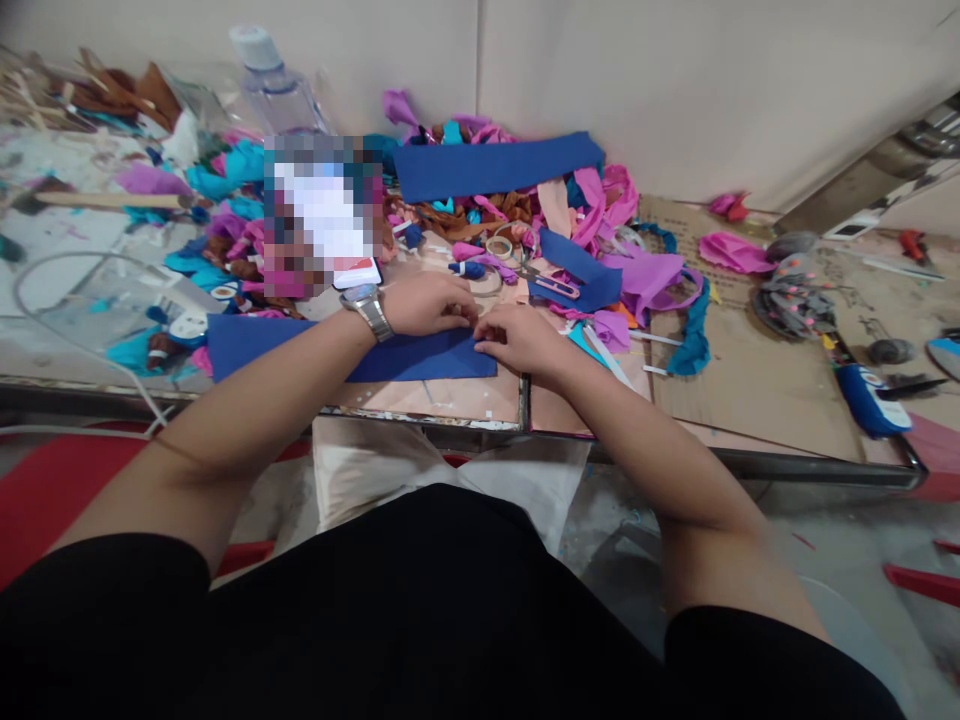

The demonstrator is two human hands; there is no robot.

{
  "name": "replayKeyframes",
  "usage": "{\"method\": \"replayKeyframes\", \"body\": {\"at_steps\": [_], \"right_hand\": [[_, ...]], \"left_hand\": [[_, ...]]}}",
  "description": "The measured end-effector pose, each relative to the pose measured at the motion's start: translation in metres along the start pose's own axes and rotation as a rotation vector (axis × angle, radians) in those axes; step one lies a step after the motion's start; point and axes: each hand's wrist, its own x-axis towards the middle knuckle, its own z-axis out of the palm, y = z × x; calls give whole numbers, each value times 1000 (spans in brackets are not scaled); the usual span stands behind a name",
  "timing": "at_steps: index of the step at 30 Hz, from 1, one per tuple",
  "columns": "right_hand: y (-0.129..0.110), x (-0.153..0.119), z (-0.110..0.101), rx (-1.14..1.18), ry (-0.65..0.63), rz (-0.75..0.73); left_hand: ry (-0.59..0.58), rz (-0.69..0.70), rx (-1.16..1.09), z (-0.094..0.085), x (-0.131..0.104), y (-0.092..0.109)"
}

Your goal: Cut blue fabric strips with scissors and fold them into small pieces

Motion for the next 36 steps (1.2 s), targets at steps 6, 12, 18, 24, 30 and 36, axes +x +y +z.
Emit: {"method": "replayKeyframes", "body": {"at_steps": [6, 12, 18, 24, 30, 36], "right_hand": [[4, -1, 2, 18, 4, 3], [2, -1, 3, 32, 5, 8], [-2, -1, 2, 29, 4, 17], [0, 0, 2, 25, 10, 7], [3, 0, 2, 28, -2, -25], [3, 0, 1, 25, 2, -38]], "left_hand": [[-33, 32, -40, -2, -1, -7], [-50, 5, -17, -2, 1, -8], [-41, -11, -17, -4, 0, -6], [41, -20, -48, 2, 1, 0], [28, -19, 7, 6, 2, 0], [22, 11, -12, 3, 0, -3]]}}
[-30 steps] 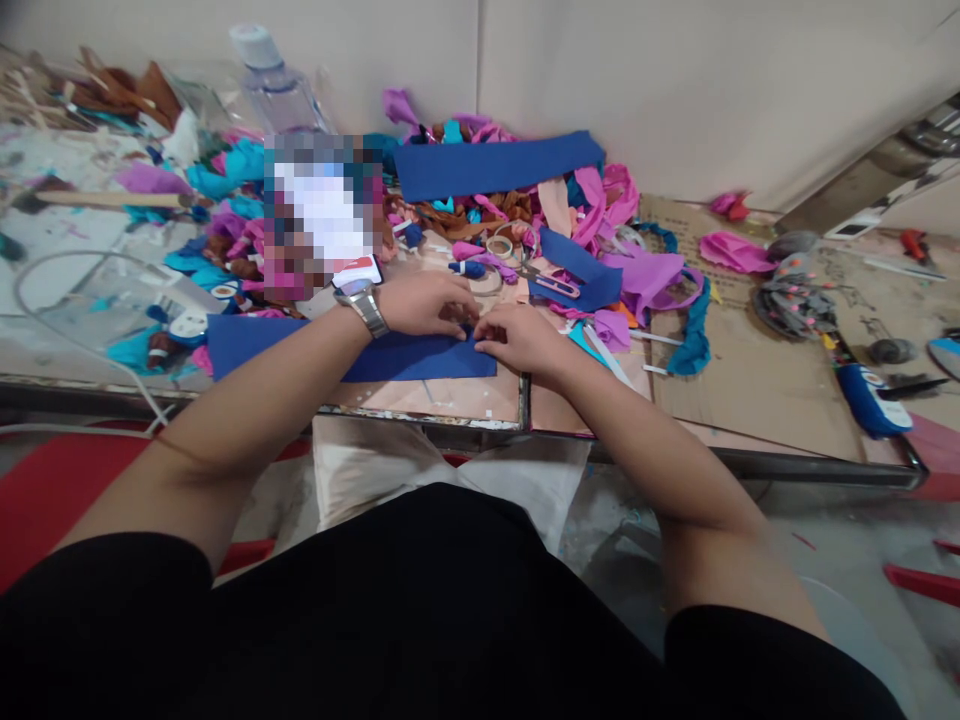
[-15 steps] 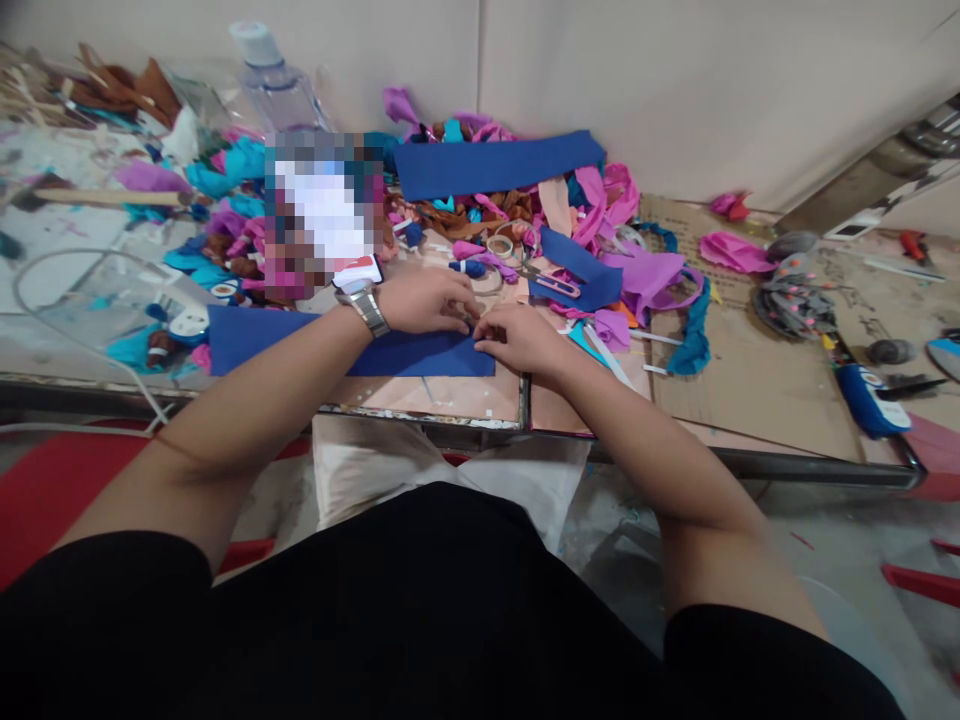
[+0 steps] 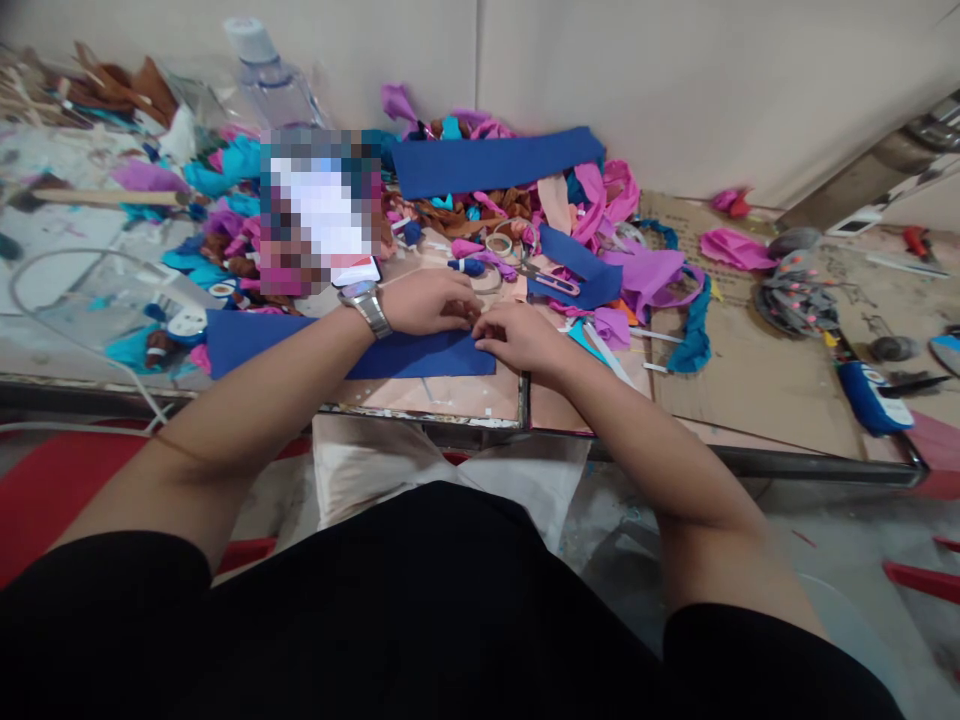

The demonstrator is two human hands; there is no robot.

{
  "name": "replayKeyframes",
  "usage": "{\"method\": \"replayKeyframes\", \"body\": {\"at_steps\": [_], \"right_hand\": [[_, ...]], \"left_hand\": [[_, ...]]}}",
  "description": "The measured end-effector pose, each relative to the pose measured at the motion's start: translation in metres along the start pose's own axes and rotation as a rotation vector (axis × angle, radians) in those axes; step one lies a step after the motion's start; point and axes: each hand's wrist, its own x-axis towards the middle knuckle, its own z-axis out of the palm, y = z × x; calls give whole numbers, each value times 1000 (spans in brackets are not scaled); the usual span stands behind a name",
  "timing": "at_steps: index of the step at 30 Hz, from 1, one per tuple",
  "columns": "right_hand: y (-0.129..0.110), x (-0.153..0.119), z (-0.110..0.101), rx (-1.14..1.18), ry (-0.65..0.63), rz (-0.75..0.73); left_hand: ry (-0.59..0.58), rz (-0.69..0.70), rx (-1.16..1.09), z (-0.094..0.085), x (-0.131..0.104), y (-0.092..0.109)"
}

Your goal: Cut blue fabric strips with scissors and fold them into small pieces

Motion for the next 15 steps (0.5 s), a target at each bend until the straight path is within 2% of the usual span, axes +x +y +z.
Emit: {"method": "replayKeyframes", "body": {"at_steps": [3, 15], "right_hand": [[0, 0, 0, -8, -2, -10], [2, 1, 1, -18, -8, -3]], "left_hand": [[-26, 30, -25, -2, 0, 0], [9, 32, 9, 0, 0, 4]]}}
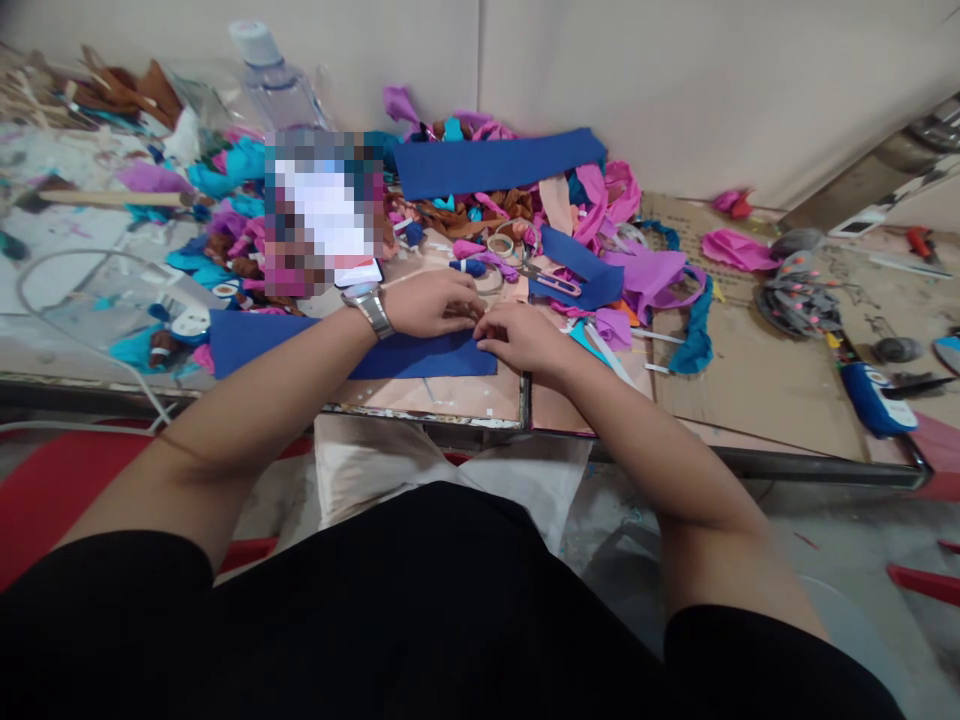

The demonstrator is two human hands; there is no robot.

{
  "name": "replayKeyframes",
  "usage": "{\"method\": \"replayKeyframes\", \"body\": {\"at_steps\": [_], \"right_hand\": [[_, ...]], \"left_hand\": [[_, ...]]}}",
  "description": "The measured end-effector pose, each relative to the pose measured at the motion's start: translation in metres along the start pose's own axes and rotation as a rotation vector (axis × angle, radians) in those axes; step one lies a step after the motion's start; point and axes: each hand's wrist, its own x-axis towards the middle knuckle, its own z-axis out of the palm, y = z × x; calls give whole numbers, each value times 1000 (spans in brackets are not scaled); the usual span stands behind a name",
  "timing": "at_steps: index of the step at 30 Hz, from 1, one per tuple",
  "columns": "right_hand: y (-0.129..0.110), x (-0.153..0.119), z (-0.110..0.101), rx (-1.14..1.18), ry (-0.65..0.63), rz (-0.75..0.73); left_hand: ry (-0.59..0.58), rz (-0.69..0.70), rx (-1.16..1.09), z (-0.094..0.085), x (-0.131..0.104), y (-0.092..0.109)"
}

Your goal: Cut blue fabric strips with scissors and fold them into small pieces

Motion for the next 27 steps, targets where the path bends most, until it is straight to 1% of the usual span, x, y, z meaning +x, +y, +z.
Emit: {"method": "replayKeyframes", "body": {"at_steps": [3, 7, 14, 18, 27], "right_hand": [[0, 0, 0, -2, 3, -1], [-2, -1, -3, 8, -1, -13], [-2, -2, -8, -23, 84, -37], [2, -2, -6, -59, 61, -81], [-3, -4, -13, -42, 30, -21]], "left_hand": [[2, -14, 12, 4, 1, 0], [44, -27, -26, 7, 3, -2], [56, -54, -52, 8, 3, -2], [59, -68, -64, 9, 4, -3], [46, -97, -42, 7, 2, -4]]}}
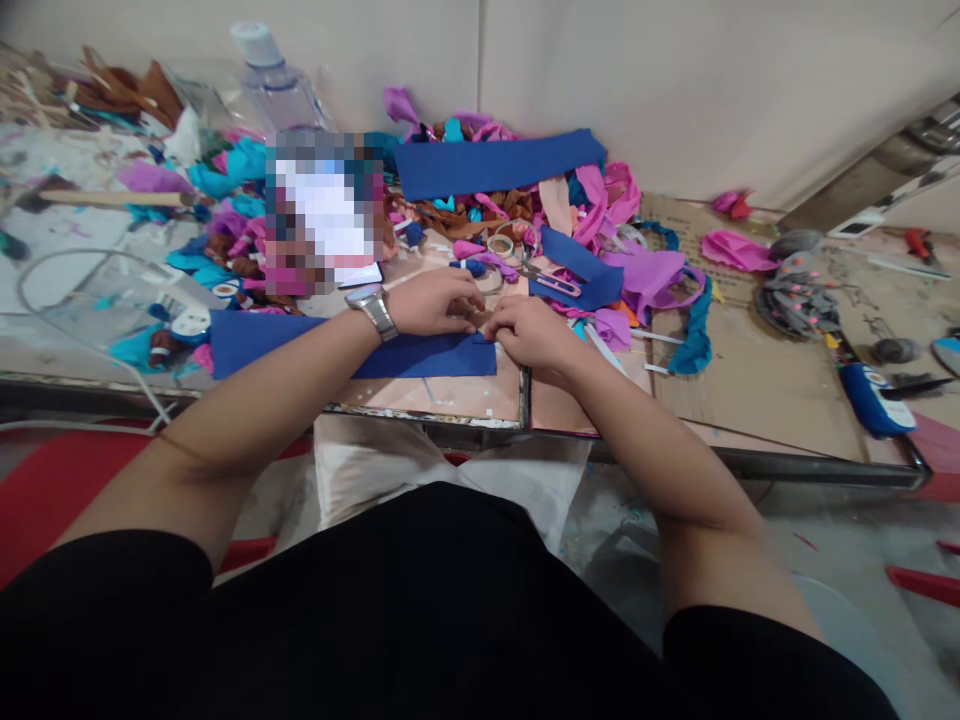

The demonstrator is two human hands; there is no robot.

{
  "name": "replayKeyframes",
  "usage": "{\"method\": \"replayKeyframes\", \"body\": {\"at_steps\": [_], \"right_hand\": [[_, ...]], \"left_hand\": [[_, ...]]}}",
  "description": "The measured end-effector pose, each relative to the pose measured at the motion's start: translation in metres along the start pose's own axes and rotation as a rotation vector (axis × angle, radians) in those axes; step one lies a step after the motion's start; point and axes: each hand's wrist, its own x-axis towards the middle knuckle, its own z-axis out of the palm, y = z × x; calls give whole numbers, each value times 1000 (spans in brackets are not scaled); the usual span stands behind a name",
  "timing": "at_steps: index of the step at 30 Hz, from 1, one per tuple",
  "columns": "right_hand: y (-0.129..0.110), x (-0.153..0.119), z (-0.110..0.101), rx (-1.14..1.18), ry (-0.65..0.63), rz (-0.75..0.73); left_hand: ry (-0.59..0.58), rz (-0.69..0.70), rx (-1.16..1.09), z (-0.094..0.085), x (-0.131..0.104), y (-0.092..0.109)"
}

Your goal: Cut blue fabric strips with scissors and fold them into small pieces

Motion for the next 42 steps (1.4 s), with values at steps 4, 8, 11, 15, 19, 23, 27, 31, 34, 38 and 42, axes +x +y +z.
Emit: {"method": "replayKeyframes", "body": {"at_steps": [4, 8, 11, 15, 19, 23, 27, 31, 34, 38, 42], "right_hand": [[1, 0, -2, -15, -19, 6], [1, 1, -2, -26, -26, 5], [1, 1, -2, -19, -24, 7], [3, 1, 0, -2, -12, -9], [3, 1, -1, -14, -14, -4], [0, 0, -2, -24, -21, -5], [-3, 0, -2, -7, 26, -5], [-1, 0, 2, -16, 13, -16], [2, 1, 4, -38, -8, -21], [3, 1, 4, -34, -2, -20], [2, 0, 3, -11, 0, -17]], "left_hand": [[-8, 1, 27, -2, -1, 0], [-11, 14, 36, -3, -1, 0], [4, 27, 54, -2, 0, 0], [15, 18, 54, 2, 1, 1], [6, 14, 51, 3, 2, 1], [16, 5, 48, 0, 1, 2], [19, -7, 31, 0, 0, 3], [11, -3, 25, 0, 0, 3], [6, -4, 32, 1, 1, 2], [12, -3, 33, 2, 1, 1], [12, -13, 33, 1, 0, 2]]}}
